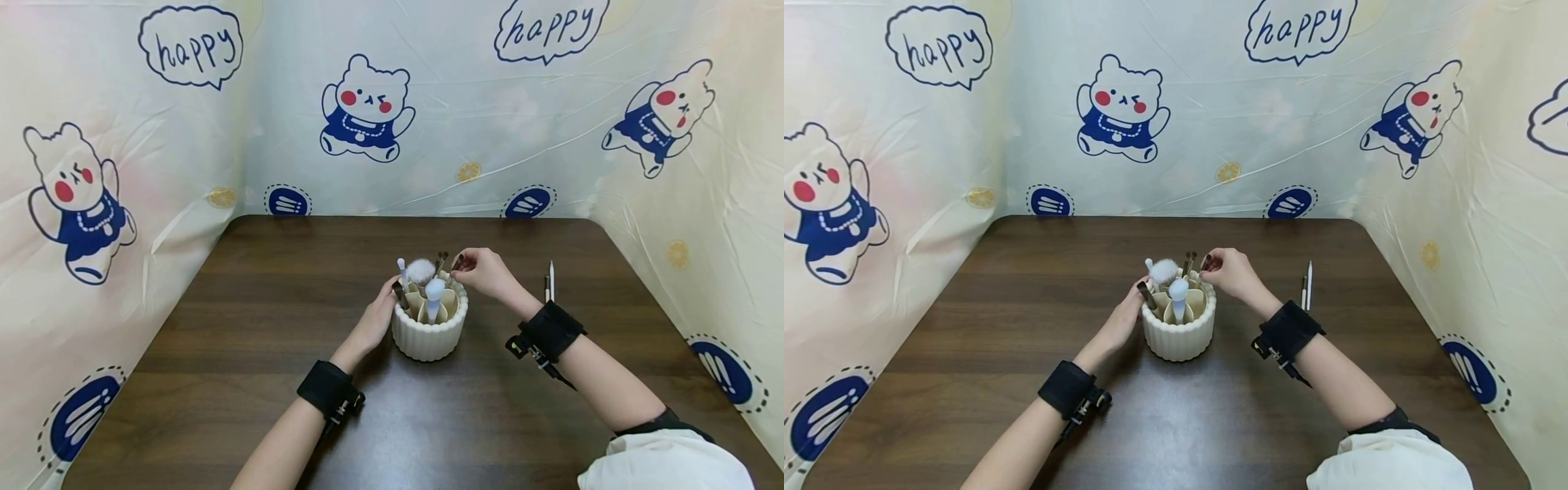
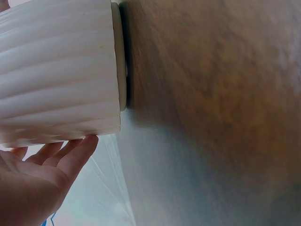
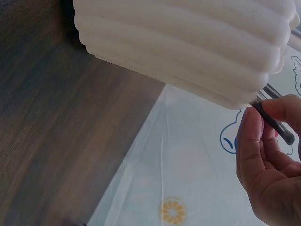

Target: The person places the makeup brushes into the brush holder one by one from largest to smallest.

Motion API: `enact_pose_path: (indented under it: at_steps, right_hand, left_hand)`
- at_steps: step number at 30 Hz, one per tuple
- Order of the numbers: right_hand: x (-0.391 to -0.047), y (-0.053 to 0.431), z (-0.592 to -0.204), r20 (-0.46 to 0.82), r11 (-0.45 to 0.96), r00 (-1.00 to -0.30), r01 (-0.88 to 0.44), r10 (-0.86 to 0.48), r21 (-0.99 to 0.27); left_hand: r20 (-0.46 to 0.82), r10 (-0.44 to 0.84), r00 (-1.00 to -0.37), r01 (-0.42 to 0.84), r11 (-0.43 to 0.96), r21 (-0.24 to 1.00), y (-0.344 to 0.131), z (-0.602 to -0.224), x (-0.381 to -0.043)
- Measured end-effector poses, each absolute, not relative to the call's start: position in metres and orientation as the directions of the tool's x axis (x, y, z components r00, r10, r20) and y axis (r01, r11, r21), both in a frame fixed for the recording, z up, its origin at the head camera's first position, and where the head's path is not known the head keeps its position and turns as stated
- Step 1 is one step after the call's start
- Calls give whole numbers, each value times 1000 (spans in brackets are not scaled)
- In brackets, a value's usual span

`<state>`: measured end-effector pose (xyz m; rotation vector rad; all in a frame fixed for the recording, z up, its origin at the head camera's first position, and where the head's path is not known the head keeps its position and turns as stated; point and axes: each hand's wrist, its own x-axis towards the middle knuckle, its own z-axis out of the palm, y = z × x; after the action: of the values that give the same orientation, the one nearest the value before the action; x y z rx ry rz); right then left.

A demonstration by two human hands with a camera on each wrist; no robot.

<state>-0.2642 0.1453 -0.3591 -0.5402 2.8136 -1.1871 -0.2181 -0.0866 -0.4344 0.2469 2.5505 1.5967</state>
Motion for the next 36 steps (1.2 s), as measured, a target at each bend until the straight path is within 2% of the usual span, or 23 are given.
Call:
enact_pose_path:
  at_steps: [16, 25, 32, 36]
  right_hand:
    - [-271, 143, -353, -15, 696, -915, -296, -403, -655]
    - [-275, 149, -352, -69, 667, -908, -250, -413, -702]
    - [-273, 162, -348, -74, 610, -868, -283, -492, -741]
    - [-277, 172, -344, -123, 674, -900, -217, -418, -706]
  left_hand:
    - [-19, 203, -979, 70, 419, 905, -88, -435, -220]
    - [18, 217, -976, 111, 426, 898, -89, -435, -218]
    - [31, 223, -974, 129, 438, 890, -89, -436, -218]
    - [28, 223, -974, 125, 437, 891, -89, -436, -218]
